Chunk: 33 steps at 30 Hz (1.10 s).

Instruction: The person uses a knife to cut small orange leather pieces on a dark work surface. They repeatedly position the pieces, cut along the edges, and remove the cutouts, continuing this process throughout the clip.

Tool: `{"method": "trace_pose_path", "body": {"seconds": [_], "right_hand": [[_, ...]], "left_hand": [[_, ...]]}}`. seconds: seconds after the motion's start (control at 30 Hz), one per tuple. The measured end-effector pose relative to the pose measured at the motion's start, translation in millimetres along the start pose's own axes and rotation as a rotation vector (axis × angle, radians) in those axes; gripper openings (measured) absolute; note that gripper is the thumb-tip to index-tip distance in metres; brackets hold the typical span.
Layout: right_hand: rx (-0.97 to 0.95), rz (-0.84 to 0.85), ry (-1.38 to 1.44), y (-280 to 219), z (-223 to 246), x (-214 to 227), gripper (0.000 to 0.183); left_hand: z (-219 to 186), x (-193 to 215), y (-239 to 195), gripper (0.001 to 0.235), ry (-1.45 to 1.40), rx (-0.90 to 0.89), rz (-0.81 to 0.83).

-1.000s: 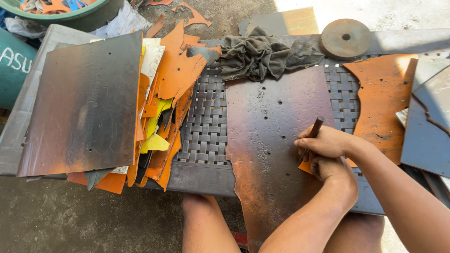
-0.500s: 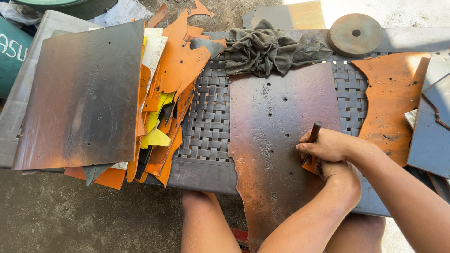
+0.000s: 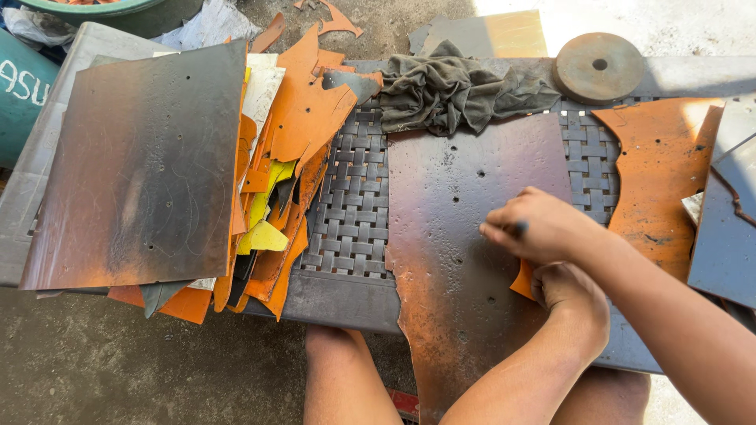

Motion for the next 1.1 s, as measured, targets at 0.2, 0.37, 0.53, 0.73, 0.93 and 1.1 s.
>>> {"method": "trace_pose_path", "body": {"seconds": [0.2, 0.37, 0.53, 0.73, 0.93, 1.1], "right_hand": [[-0.494, -0.096, 0.696, -1, -63, 1, 0.046], [-0.535, -0.046, 0.620, 1, -75, -9, 0.049], [-0.548, -0.009, 0.588, 6, -87, -16, 0.050], [-0.574, -0.128, 0.658, 0, -120, -12, 0.049], [-0.575, -0.404, 0.809, -42, -152, -7, 0.045], [-0.362, -0.929, 0.908, -120, -125, -3, 0.034]], "left_hand": [[-4, -8, 2, 0.023, -0.065, -0.019, 0.011], [-4, -10, 5, 0.025, 0.014, -0.026, 0.013], [-6, -8, -5, 0.027, 0.051, -0.099, 0.054], [8, -2, -3, 0.035, -0.012, -0.002, 0.008], [4, -8, 7, 0.034, -0.105, 0.016, -0.021], [10, -17, -7, 0.028, -0.198, -0.067, -0.088]]}}
Point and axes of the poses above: each hand's wrist, its own y-axis towards the middle knuckle, its own x-axis out of the back of the hand, z = x × y, the point moved 10 cm from there along y, towards the middle knuckle, and after that the axes turned 13 degrees about y, right-handed, at the moved point
